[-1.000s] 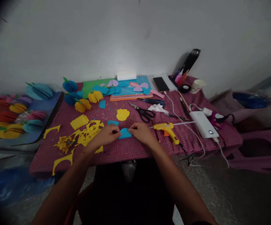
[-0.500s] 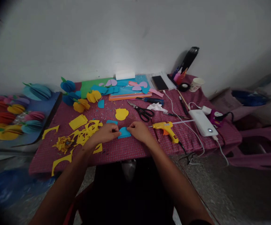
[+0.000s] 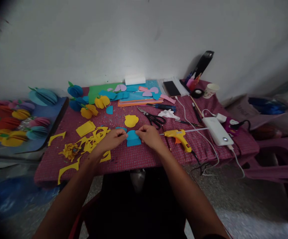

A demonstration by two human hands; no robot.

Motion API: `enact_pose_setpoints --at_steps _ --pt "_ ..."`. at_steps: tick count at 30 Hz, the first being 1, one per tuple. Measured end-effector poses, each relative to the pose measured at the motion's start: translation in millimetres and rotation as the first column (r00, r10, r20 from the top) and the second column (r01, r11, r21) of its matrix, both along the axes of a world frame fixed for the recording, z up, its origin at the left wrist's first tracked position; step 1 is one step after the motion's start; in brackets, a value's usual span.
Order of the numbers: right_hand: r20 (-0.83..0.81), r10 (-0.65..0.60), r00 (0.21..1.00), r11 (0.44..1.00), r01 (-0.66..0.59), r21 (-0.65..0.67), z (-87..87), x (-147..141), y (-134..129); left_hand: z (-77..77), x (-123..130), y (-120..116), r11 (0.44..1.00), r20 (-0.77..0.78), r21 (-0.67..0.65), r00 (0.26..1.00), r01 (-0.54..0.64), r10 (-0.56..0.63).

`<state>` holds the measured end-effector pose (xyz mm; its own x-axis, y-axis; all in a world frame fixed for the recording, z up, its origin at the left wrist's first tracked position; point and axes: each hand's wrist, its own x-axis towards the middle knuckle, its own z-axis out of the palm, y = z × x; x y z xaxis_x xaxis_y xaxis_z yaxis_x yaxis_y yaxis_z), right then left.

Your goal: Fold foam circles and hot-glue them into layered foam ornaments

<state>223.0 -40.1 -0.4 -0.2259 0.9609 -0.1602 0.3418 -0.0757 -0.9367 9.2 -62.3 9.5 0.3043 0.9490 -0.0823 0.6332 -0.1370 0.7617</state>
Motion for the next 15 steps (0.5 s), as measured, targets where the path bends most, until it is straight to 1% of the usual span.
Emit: enact_pose_setpoints --at_steps 3,9,15 --pt "-0.023 0.002 1.0 1.0 -0.002 0.005 -4.8 1 0 -2.0 0 1 1.0 -0.007 -0.006 1.0 -0.006 0.006" --pt "-0.036 0.013 0.999 0.999 -0.012 0.036 -15.2 3 5 -5.9 1 7 0.999 -0.059 0.027 0.998 0.035 -0.033" --pt "-0.047 0.008 0.999 0.996 -0.004 0.084 -16.8 2 9 -3.2 1 9 0.999 -0.063 0.022 0.998 0.032 -0.031"
